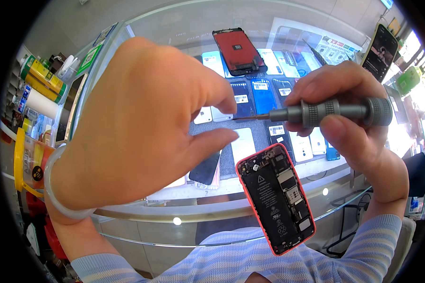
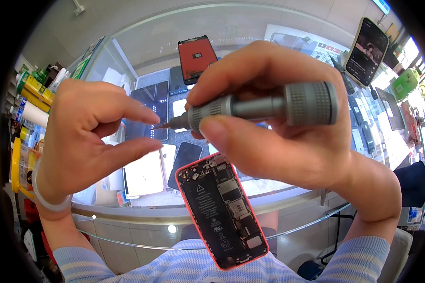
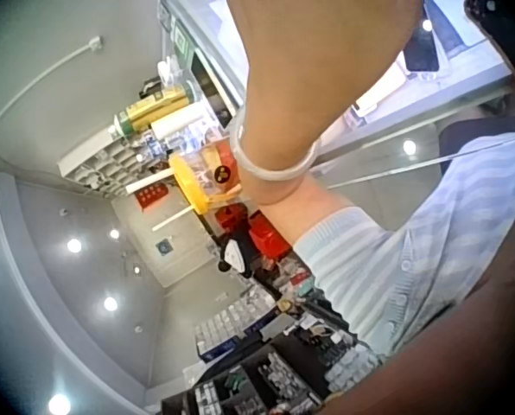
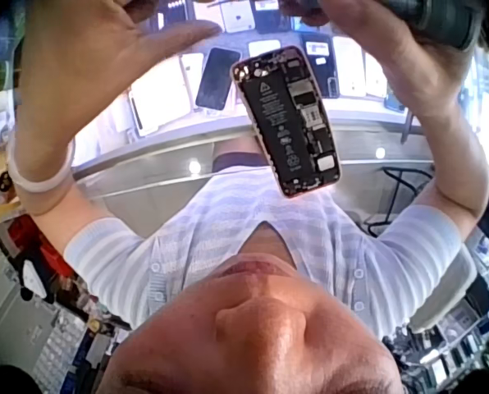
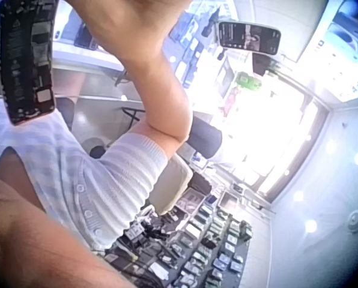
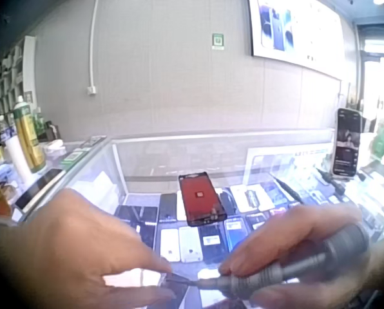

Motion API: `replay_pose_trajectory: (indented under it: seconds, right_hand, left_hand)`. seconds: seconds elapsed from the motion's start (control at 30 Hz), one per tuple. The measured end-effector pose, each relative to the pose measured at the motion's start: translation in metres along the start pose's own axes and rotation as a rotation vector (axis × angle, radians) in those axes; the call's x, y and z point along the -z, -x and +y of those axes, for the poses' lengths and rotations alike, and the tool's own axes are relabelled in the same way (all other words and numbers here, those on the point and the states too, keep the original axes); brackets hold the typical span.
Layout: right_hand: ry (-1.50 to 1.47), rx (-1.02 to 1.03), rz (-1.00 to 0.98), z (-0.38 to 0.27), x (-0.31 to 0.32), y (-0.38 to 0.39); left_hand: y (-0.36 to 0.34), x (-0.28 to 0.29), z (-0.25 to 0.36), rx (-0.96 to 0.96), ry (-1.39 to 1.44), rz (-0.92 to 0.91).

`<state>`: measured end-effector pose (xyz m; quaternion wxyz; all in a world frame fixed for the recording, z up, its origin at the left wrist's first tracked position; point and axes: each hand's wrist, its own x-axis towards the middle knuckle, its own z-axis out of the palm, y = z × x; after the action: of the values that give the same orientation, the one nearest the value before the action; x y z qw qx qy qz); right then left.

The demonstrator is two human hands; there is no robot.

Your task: The person unscrews a component from the upper internal frame of a mobile phone using a precision screwdriver.

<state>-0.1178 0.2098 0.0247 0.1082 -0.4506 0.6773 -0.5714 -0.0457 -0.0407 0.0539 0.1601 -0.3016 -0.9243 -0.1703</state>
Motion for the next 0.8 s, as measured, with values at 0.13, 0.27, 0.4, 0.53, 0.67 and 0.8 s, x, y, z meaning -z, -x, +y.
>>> replay_pose_trajectory:
  seconds: [0.13, 0.27, 0.4, 0.53, 0.67, 0.8]
  right_hand:
    - [0.111, 0.117, -0.118, -0.003, 0.004, -0.002]
    - [0.276, 0.285, -0.208, 0.000, 0.001, -0.001]
    - [0.327, 0.352, -0.202, 0.004, -0.006, 0.002]
    - [0.410, 0.376, -0.205, 0.001, -0.008, 0.002]
    - [0.485, 0.394, -0.245, -0.007, -0.009, 0.005]
    - [0.488, 0.608, -0.329, -0.003, -0.008, 0.010]
  left_hand:
    - [0.003, -0.003, -0.004, 0.039, 0.091, -0.081]
    - [0.005, -0.008, -0.008, 0.054, 0.207, -0.195]
    - [0.006, -0.008, -0.007, 0.048, 0.261, -0.301]
    - [0.006, -0.013, -0.006, 0.047, 0.304, -0.287]
    - [0.006, -0.018, -0.006, 0.058, 0.324, -0.266]
    - [0.006, -0.024, -0.006, 0.053, 0.347, -0.242]
